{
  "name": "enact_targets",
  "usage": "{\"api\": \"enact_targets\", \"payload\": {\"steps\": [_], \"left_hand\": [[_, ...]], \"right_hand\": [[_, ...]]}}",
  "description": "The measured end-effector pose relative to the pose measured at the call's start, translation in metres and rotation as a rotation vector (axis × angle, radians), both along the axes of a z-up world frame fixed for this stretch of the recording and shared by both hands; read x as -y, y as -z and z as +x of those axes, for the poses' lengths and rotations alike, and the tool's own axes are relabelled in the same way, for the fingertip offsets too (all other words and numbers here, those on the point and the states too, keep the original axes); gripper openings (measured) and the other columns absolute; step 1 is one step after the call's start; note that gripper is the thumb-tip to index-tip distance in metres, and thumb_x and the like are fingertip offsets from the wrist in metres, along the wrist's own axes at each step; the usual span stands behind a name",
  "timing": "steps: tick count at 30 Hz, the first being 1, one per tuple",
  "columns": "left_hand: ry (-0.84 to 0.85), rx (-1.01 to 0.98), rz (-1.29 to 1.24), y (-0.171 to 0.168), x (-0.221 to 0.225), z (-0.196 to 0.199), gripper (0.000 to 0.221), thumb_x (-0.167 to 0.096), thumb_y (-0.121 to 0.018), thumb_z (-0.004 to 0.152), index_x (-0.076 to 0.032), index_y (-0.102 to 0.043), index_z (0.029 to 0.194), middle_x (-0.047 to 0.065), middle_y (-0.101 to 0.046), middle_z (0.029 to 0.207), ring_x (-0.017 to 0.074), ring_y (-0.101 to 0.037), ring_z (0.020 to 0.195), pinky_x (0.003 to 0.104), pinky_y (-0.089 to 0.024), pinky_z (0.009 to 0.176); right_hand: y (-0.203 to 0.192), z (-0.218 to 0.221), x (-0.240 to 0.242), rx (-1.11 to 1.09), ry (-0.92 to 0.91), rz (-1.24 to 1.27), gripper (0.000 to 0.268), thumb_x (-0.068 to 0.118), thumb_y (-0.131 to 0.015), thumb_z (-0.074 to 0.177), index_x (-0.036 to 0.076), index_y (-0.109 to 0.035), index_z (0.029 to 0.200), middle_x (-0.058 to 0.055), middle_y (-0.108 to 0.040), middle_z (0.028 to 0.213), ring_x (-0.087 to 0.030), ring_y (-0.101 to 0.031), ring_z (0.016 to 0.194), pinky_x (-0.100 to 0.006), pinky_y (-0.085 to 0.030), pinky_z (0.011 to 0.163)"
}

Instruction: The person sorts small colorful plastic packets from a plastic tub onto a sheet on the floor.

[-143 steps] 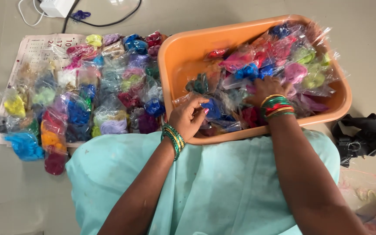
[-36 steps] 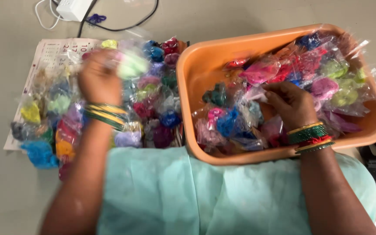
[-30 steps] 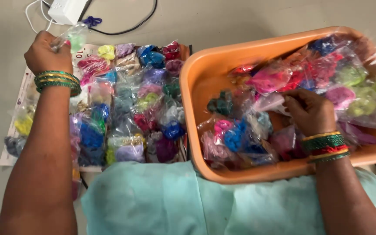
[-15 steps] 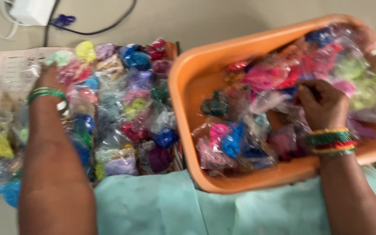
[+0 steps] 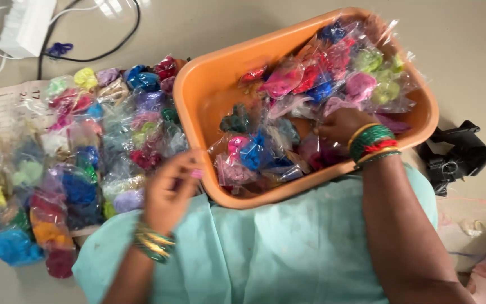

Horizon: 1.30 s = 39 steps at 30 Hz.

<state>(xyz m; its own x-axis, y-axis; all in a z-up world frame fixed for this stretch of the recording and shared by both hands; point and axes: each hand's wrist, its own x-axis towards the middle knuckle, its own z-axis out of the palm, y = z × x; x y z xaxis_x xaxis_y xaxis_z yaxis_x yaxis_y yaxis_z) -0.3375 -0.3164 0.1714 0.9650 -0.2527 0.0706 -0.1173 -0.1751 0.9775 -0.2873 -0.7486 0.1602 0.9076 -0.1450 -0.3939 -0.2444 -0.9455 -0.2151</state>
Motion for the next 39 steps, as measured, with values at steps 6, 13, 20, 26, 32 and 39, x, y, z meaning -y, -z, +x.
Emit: {"api": "enact_targets", "payload": {"steps": [6, 13, 20, 26, 32, 39], "left_hand": [[0.237, 0.098, -0.068, 0.015, 0.1, -0.018, 0.042, -0.005, -0.065, 0.097, -0.007, -0.059, 0.139, 0.008, -0.076, 0.119, 0.0135, -0.074, 0.097, 0.027, -0.06, 0.081], [0.133, 0.112, 0.113, 0.046, 0.107, -0.018, 0.04, -0.008, -0.067, 0.096, -0.01, -0.062, 0.136, 0.006, -0.078, 0.106, 0.0116, -0.073, 0.089, 0.027, -0.058, 0.078], [0.125, 0.104, 0.027, 0.046, 0.108, -0.02, 0.039, -0.007, -0.066, 0.096, -0.009, -0.062, 0.134, 0.005, -0.077, 0.103, 0.0094, -0.07, 0.086, 0.025, -0.057, 0.076], [0.114, 0.076, 0.033, 0.043, 0.108, -0.02, 0.037, -0.008, -0.067, 0.096, -0.009, -0.063, 0.133, 0.005, -0.078, 0.102, 0.0089, -0.07, 0.083, 0.025, -0.057, 0.074], [0.107, 0.088, 0.025, 0.038, 0.107, -0.02, 0.036, -0.007, -0.067, 0.096, -0.009, -0.064, 0.132, 0.005, -0.078, 0.103, 0.0084, -0.071, 0.083, 0.025, -0.058, 0.074], [0.126, 0.057, 0.006, 0.037, 0.107, -0.021, 0.036, -0.008, -0.067, 0.096, -0.009, -0.064, 0.132, 0.004, -0.077, 0.101, 0.0074, -0.07, 0.081, 0.024, -0.057, 0.072]], "right_hand": [[0.058, 0.009, 0.032, -0.048, 0.03, -0.059, 0.03, 0.03, -0.068, 0.085, 0.025, -0.079, 0.113, -0.011, -0.076, 0.114, -0.034, -0.07, 0.107, -0.047, -0.053, 0.096], [0.071, 0.018, 0.016, 0.051, 0.177, -0.112, 0.029, 0.033, -0.068, 0.091, 0.023, -0.078, 0.116, -0.016, -0.072, 0.119, -0.038, -0.068, 0.112, -0.049, -0.052, 0.098], [0.061, 0.022, -0.017, -0.005, 0.034, -0.061, 0.057, 0.06, -0.054, 0.099, 0.01, -0.078, 0.11, -0.023, -0.073, 0.114, -0.042, -0.068, 0.109, -0.052, -0.052, 0.096], [0.075, 0.022, -0.011, 0.068, -0.155, 0.095, 0.048, 0.049, -0.065, 0.085, 0.008, -0.076, 0.107, -0.021, -0.073, 0.106, -0.04, -0.07, 0.099, -0.049, -0.052, 0.09], [0.069, 0.016, -0.016, -0.157, -0.1, 0.584, 0.036, 0.035, -0.072, 0.085, 0.0, -0.076, 0.092, -0.022, -0.077, 0.092, -0.04, -0.071, 0.086, -0.049, -0.055, 0.08], [0.065, 0.022, 0.013, 0.263, -0.096, 0.156, 0.029, 0.023, -0.076, 0.081, 0.001, -0.07, 0.1, -0.02, -0.075, 0.097, -0.036, -0.071, 0.09, -0.045, -0.055, 0.081]]}}
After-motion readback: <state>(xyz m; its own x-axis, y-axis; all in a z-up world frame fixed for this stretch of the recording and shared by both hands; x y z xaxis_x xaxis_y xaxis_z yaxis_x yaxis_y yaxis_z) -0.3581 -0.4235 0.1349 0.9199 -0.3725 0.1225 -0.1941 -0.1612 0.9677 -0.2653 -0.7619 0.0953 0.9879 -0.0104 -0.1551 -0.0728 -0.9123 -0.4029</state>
